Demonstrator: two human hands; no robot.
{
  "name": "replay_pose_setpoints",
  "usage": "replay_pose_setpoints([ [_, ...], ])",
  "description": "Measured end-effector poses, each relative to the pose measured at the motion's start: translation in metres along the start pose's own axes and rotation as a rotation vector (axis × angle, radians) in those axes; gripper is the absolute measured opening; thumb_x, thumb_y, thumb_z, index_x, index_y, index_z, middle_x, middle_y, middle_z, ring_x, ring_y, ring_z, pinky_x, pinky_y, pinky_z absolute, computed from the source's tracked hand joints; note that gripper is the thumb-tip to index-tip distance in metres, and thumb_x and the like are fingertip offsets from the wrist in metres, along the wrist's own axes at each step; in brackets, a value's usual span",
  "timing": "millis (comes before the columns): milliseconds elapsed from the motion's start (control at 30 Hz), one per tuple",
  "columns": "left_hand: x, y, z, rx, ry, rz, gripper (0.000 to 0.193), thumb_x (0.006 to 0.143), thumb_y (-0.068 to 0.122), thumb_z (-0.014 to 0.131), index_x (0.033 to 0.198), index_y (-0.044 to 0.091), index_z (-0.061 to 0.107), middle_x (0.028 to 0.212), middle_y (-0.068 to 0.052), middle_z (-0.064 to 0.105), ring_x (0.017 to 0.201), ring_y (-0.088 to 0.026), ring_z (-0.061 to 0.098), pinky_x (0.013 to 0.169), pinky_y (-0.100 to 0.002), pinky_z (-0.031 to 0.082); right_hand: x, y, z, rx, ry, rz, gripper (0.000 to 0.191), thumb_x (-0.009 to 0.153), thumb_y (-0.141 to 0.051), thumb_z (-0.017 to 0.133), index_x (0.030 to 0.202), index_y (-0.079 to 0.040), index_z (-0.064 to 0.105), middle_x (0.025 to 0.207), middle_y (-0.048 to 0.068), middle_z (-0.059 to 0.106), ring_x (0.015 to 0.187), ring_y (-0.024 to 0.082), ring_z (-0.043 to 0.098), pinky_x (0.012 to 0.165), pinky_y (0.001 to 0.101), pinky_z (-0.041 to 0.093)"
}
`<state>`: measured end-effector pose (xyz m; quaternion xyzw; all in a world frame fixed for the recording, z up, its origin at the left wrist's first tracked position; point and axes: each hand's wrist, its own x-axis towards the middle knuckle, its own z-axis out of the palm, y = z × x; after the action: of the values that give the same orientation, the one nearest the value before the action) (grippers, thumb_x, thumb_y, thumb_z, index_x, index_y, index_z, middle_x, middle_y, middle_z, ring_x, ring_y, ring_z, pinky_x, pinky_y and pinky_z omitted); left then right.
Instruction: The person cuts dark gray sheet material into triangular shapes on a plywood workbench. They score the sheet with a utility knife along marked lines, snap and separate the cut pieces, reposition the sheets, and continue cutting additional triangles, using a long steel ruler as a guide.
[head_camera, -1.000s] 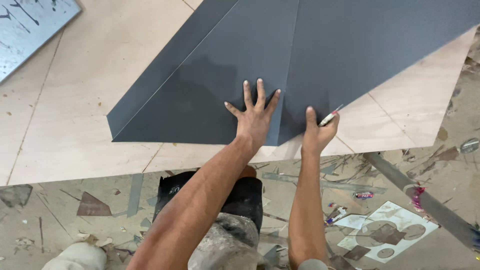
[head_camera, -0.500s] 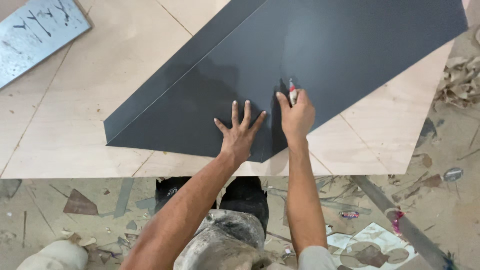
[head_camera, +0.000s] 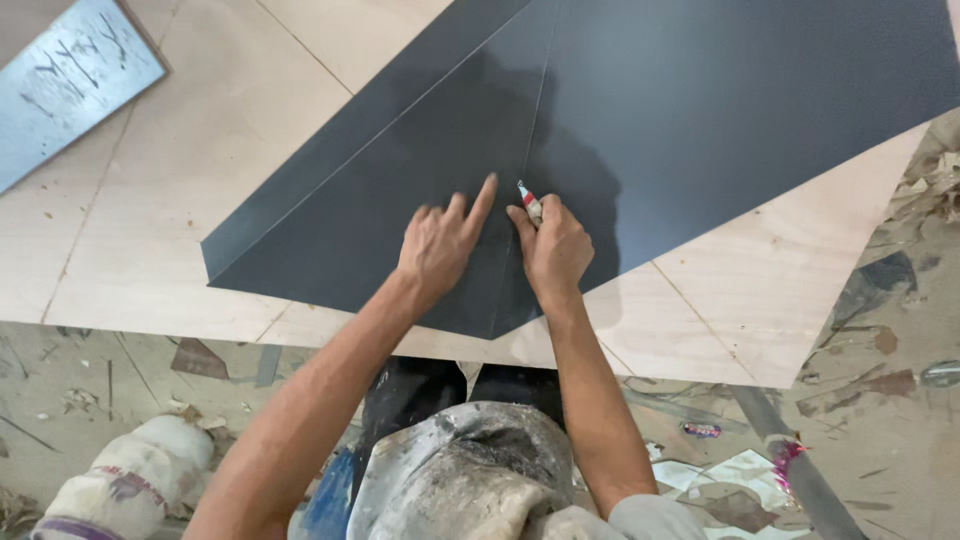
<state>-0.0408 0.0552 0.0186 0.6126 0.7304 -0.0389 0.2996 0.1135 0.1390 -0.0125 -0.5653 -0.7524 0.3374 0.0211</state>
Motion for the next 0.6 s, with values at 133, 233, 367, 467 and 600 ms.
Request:
replay_pose_setpoints([
  [133, 0.066, -0.004, -0.012, 0.049, 0.007, -0.039, 0.115, 0.071, 0.015, 0.085, 0.163, 0.016, 0.017, 0.104, -0.015, 0.066, 0.086, -0.033, 0.070, 0.072, -0.046, 0.054, 0.002, 0.002, 0.001, -0.048, -0.009, 0.041, 0.041, 0.085, -0.043, 0.080, 0.081, -0.008, 0.060, 0.076, 0.011, 0.071, 0.068, 0.037, 0.070, 0.056, 0.0510, 0.051],
  [233, 0.087, 0.002, -0.024, 0.115, -0.074, -0.064, 0.124, 0.067, 0.015, 0.089, 0.164, 0.014, 0.013, 0.103, -0.015, 0.065, 0.087, -0.032, 0.070, 0.071, -0.046, 0.054, 0.003, 0.005, 0.007, -0.052, -0.008, 0.016, 0.042, 0.090, -0.042, 0.080, 0.081, -0.006, 0.059, 0.077, 0.012, 0.070, 0.067, 0.037, 0.068, 0.056, 0.0508, 0.050],
  [367, 0.093, 0.009, -0.039, 0.147, -0.168, -0.072, 0.127, 0.070, 0.009, 0.089, 0.170, 0.011, 0.012, 0.127, -0.018, 0.057, 0.116, -0.034, 0.060, 0.090, -0.048, 0.052, 0.001, 0.010, 0.015, -0.024, -0.022, 0.049, 0.040, 0.087, -0.041, 0.082, 0.082, -0.007, 0.062, 0.076, 0.011, 0.070, 0.067, 0.035, 0.068, 0.057, 0.0485, 0.051],
  [467, 0.098, 0.009, -0.040, 0.277, -0.025, -0.011, 0.119, 0.066, 0.015, 0.089, 0.163, 0.012, 0.020, 0.156, -0.021, 0.031, 0.144, -0.040, 0.032, 0.107, -0.065, 0.043, -0.009, 0.029, 0.003, 0.202, 0.080, 0.023, 0.033, 0.092, -0.036, 0.080, 0.091, -0.005, 0.069, 0.080, 0.011, 0.069, 0.067, 0.029, 0.065, 0.059, 0.0427, 0.051],
  [600, 0.107, 0.002, -0.028, 0.288, -0.093, 0.001, 0.122, 0.065, 0.011, 0.086, 0.168, 0.016, 0.020, 0.169, -0.021, 0.000, 0.155, -0.044, 0.007, 0.111, -0.073, 0.035, -0.022, 0.096, -0.044, 0.255, 0.530, 0.092, 0.016, 0.113, -0.016, 0.064, 0.115, -0.001, 0.066, 0.109, 0.009, 0.063, 0.099, 0.017, 0.062, 0.083, 0.0342, 0.052],
])
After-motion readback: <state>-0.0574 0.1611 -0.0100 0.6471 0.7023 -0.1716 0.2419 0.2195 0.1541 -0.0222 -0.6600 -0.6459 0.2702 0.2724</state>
